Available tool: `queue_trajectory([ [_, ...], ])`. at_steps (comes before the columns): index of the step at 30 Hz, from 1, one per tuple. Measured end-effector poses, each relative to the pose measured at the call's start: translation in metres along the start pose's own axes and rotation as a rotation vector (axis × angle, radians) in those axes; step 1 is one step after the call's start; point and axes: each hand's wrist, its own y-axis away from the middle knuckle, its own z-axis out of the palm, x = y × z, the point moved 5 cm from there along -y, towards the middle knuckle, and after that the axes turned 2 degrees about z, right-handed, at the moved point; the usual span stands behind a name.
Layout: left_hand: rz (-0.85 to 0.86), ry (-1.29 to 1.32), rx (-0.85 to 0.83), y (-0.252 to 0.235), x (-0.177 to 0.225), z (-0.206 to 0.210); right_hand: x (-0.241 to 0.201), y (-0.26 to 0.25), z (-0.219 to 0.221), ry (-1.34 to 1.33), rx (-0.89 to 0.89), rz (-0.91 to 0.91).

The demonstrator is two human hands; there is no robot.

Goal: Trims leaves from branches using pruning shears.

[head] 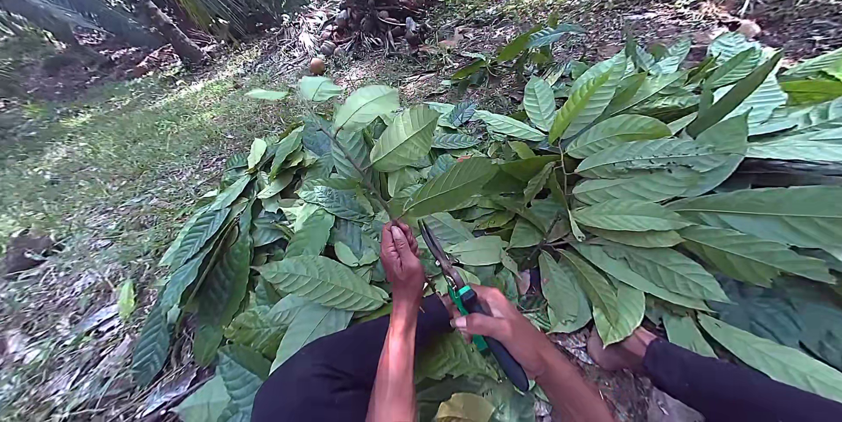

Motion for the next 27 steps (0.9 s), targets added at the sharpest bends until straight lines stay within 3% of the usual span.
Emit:
queue_trajectory([
  [8, 0.144, -0.058, -0.053, 0.004, 0.013, -0.004, -0.001, -0.005, 0.012, 0.169, -0.017, -0.014],
  [23, 0.12, 0.071, -0.061, 0.01, 0.019, -0.001, -0.005, -0.006, 0.025, -0.024, 0.112, -0.142],
  [27, 0.106, 0.093, -0.049, 0.012, 0.02, -0.002, -0.01, -0.008, 0.022, 0.068, 0.094, -0.177],
])
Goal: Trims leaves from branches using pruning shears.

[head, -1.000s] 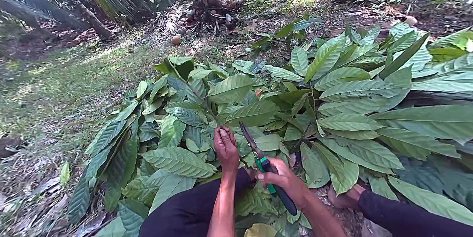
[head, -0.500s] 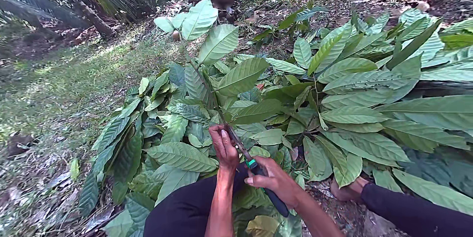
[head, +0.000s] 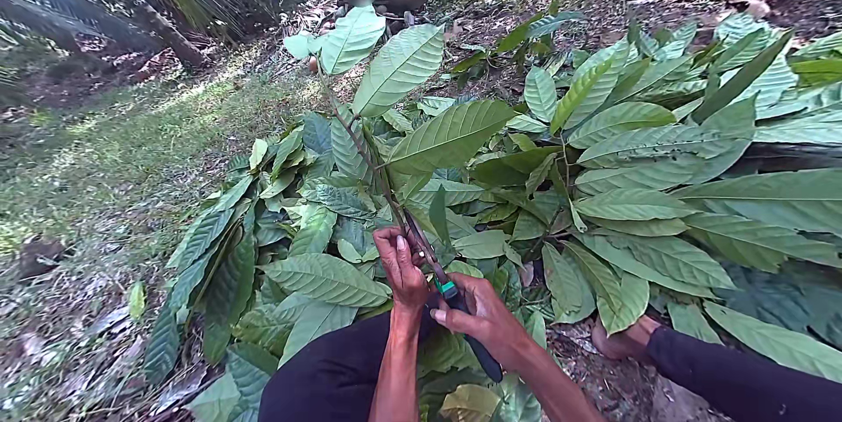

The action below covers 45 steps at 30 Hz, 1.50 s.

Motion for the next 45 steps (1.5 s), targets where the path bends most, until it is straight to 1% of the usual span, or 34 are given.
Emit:
queue_trajectory([
  [3, -0.023, 0.022, 0.012, 0.0, 0.0, -0.001, -0.002, -0.002, -0.002, 0.05, -0.023, -0.012],
  [8, -0.012, 0.115, 0.021, 0.002, -0.002, -0.006, -0.009, -0.004, -0.006, 0.071, -0.055, 0.031],
  [13, 0.02, 0.038, -0.006, 0.003, 0.0, -0.008, -0.008, -0.001, -0.008, 0.072, -0.095, 0.052],
  [16, 0.024, 0.015, -0.028, 0.004, 0.0, -0.007, -0.008, -0.003, -0.008, 0.091, -0.081, 0.038],
  [21, 0.014, 0.069, -0.046, 0.002, 0.002, -0.007, -0.007, -0.006, -0.009, 0.103, -0.003, -0.019],
  [25, 0.032, 0.081, -0.071, 0.005, 0.002, -0.007, -0.01, -0.007, -0.008, 0.048, 0.063, -0.089],
  [27, 0.047, 0.076, -0.076, 0.008, 0.0, -0.007, -0.016, -0.008, -0.009, 0.086, 0.043, -0.105],
  [29, 0.071, 0.053, -0.069, 0.009, -0.001, -0.007, -0.023, -0.01, -0.01, 0.153, 0.007, -0.073],
  [31, 0.102, -0.001, -0.066, 0.01, 0.002, -0.005, -0.029, -0.013, -0.011, 0.177, 0.011, -0.06],
  [37, 0.147, -0.087, -0.083, 0.015, 0.002, -0.004, -0.047, -0.02, -0.01, 0.144, 0.03, -0.126],
  [41, 0.172, -0.119, -0.088, 0.016, 0.002, -0.003, -0.049, -0.019, -0.008, 0.082, 0.058, -0.137],
  [43, 0.146, -0.084, -0.116, 0.017, 0.0, -0.002, -0.048, -0.018, -0.008, 0.048, 0.077, -0.14],
  [45, 0.064, 0.006, -0.168, 0.014, 0.001, 0.002, -0.045, -0.017, -0.009, 0.057, 0.086, -0.144],
])
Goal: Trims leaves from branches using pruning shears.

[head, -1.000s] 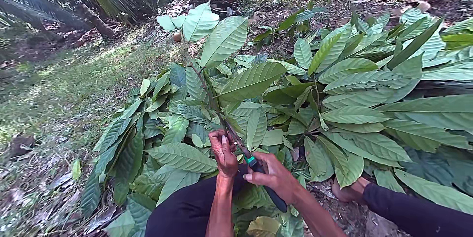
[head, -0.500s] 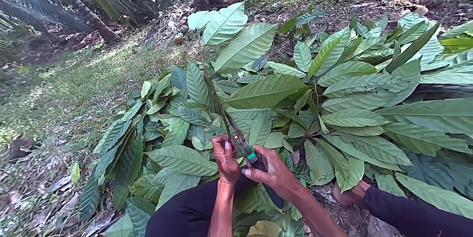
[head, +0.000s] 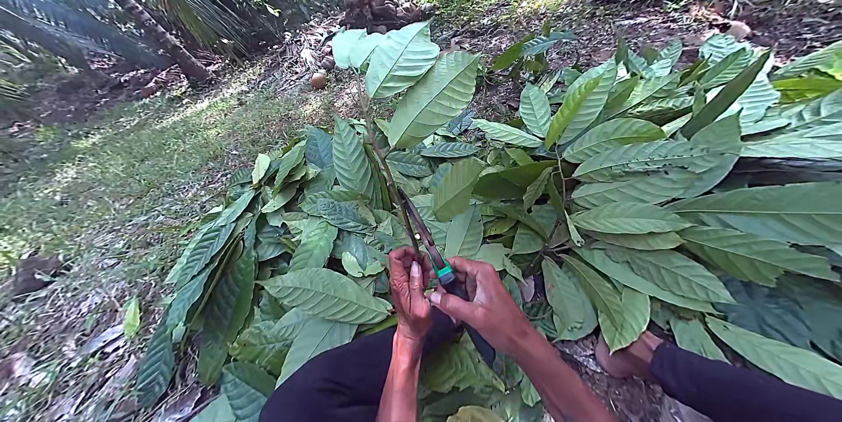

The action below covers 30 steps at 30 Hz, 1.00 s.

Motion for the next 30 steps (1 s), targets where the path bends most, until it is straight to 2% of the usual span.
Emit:
queue_trajectory([
  [2, -0.105, 0.075, -0.049, -0.011, 0.003, 0.005, 0.005, 0.001, -0.003, 0.032, 0.002, 0.007],
  [5, -0.172, 0.105, -0.072, -0.028, 0.008, 0.016, 0.013, 0.003, -0.007, 0.095, 0.037, 0.026],
  [11, -0.133, 0.227, -0.094, -0.029, 0.007, 0.031, 0.011, 0.005, -0.018, 0.147, 0.072, 0.058],
  [19, -0.027, 0.199, -0.135, -0.056, 0.018, 0.04, -0.028, -0.005, -0.034, 0.287, 0.146, -0.043],
  [30, 0.067, 0.064, -0.136, -0.056, 0.017, 0.043, -0.043, 0.005, -0.03, 0.188, 0.029, -0.08],
])
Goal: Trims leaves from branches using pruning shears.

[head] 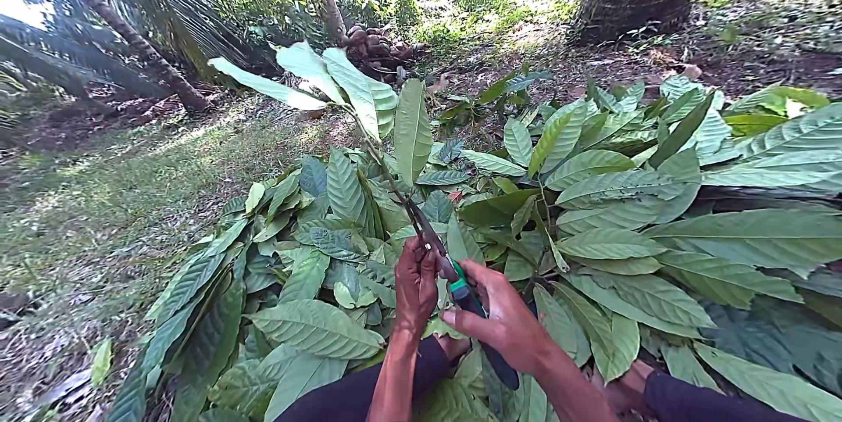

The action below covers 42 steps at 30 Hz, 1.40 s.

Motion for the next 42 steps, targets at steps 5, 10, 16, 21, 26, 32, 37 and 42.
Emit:
queue_trajectory([
  [5, 0.002, 0.008, -0.022, 0.003, -0.001, -0.003, -0.003, -0.001, 0.001, -0.076, 0.019, -0.021],
  [10, 0.02, -0.058, -0.034, 0.007, -0.001, -0.006, -0.007, -0.001, -0.002, -0.151, 0.093, -0.078],
  [16, 0.019, -0.063, -0.052, 0.014, -0.004, -0.013, -0.023, -0.017, -0.015, -0.077, -0.098, -0.071],
  [21, 0.073, -0.071, -0.111, 0.017, -0.006, -0.017, -0.029, -0.023, -0.018, -0.102, -0.116, -0.1],
  [26, 0.106, -0.094, -0.137, 0.019, -0.008, -0.019, -0.03, -0.023, -0.018, -0.091, -0.119, -0.099],
  [32, 0.093, -0.117, -0.135, 0.021, -0.01, -0.023, -0.029, -0.021, -0.018, -0.134, -0.098, -0.121],
  [37, 0.058, -0.195, -0.123, 0.023, -0.014, -0.034, -0.022, -0.02, -0.021, -0.154, -0.018, -0.113],
  [42, 0.059, -0.224, -0.125, 0.026, -0.019, -0.047, -0.023, -0.026, -0.033, 0.007, -0.057, -0.137],
])
